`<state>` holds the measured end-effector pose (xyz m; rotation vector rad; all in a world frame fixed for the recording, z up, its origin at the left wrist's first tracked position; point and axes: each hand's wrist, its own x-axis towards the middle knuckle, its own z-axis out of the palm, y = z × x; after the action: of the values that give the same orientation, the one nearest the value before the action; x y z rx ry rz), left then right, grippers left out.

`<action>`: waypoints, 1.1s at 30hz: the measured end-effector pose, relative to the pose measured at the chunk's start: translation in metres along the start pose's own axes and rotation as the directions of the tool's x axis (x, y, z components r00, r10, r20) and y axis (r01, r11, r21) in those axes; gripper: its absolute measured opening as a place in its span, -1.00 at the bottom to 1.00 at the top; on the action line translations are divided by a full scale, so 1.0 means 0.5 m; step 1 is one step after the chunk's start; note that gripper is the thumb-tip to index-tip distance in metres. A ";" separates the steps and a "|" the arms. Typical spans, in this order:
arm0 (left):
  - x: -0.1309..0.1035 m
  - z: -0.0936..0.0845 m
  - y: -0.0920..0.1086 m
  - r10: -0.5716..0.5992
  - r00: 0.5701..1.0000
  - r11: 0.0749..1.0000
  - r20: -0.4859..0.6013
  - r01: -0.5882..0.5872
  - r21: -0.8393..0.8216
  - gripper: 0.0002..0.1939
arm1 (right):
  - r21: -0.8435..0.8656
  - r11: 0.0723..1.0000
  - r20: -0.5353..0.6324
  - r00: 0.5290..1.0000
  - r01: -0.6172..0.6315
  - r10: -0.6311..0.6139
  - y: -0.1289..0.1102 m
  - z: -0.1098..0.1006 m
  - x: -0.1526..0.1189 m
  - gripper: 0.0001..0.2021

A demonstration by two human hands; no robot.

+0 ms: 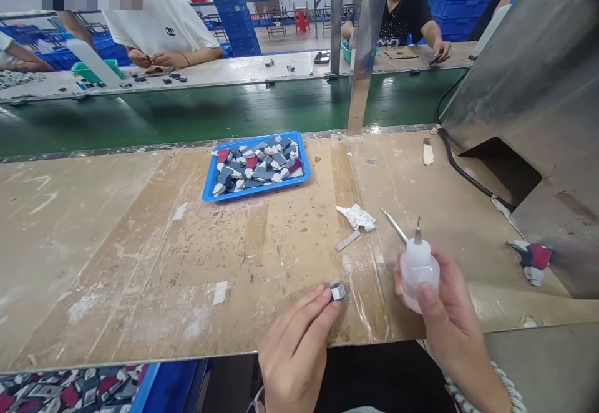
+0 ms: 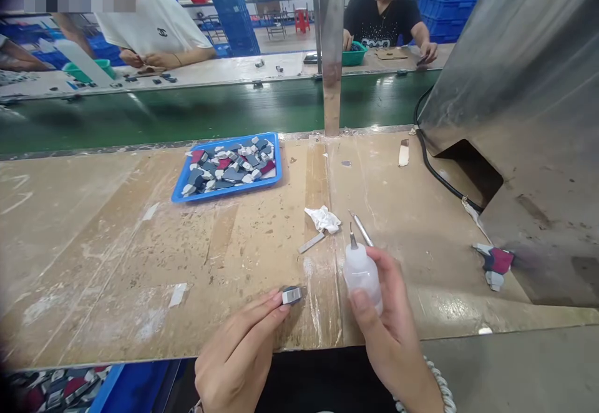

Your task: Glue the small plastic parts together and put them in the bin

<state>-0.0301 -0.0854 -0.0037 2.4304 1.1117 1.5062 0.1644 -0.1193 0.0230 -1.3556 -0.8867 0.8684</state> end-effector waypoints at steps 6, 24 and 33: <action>0.010 -0.005 0.005 -0.023 0.998 1.000 0.057 0.023 0.000 -0.70 | -0.027 0.983 0.038 0.983 -0.179 0.180 -0.019 0.002 0.002 -0.47; 0.006 -0.001 0.003 -0.038 0.998 0.997 0.044 0.041 -0.069 -0.68 | 0.372 0.927 -0.155 0.982 -0.043 0.108 0.001 -0.022 0.018 -0.64; 0.020 -0.006 0.004 -0.038 0.998 0.995 0.055 0.043 -0.089 -0.75 | 0.443 0.897 -0.247 0.960 -0.007 0.129 -0.007 -0.005 0.014 -0.66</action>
<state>-0.0291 -0.0818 0.0061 2.3591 1.0534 1.4388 0.1696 -0.1139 0.0265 -1.0769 -0.3968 0.8500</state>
